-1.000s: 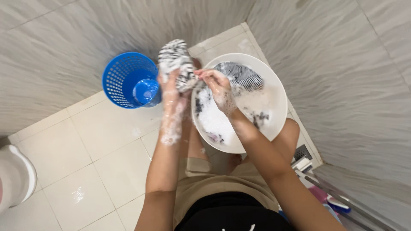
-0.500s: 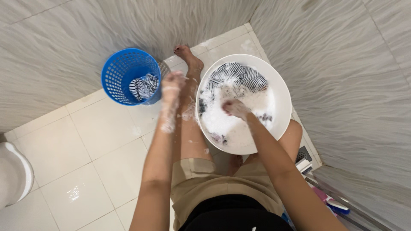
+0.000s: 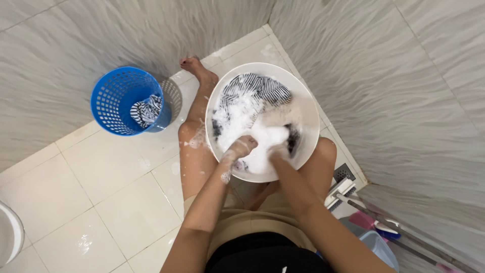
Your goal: The person scrubs several pieces of clothing in a basin filled with soapy water and places them into a blue plastic laundry basket.
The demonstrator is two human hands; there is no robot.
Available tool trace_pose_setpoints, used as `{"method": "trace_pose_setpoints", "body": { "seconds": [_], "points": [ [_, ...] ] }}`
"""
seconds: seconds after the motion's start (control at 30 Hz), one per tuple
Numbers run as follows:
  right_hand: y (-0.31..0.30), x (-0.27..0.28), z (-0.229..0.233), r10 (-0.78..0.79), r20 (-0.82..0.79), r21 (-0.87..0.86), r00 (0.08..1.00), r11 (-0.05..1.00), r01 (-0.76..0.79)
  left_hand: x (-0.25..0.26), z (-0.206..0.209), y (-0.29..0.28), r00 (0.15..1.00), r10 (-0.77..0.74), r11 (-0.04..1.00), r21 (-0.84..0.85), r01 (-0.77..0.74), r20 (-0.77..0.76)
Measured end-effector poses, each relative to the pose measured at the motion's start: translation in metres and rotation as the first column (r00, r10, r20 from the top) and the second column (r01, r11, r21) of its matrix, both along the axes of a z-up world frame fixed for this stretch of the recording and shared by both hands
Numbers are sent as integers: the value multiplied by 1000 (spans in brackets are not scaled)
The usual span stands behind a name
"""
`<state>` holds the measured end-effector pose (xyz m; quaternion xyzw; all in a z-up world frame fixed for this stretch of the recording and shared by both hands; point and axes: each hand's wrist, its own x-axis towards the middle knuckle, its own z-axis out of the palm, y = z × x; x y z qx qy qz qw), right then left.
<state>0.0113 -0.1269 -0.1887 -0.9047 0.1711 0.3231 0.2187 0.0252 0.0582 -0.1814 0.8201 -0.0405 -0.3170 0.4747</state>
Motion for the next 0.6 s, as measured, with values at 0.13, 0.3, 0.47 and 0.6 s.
{"method": "trace_pose_setpoints", "body": {
  "seconds": [0.13,0.3,0.47,0.6],
  "points": [
    [25,-18,-5,71,44,174,996,982,-78,-19,-30,3,997,-66,962,266,55,32],
    [-7,-24,-3,66,60,272,996,959,-80,-42,-46,5,988,-153,848,508,148,-31],
    [-71,-6,13,-277,140,278,951,933,231,-49,-40,-18,961,-256,826,493,274,-106],
    [-99,5,30,-470,-104,749,876,543,380,-43,10,-19,907,-396,845,330,420,-142]
  ]
}}
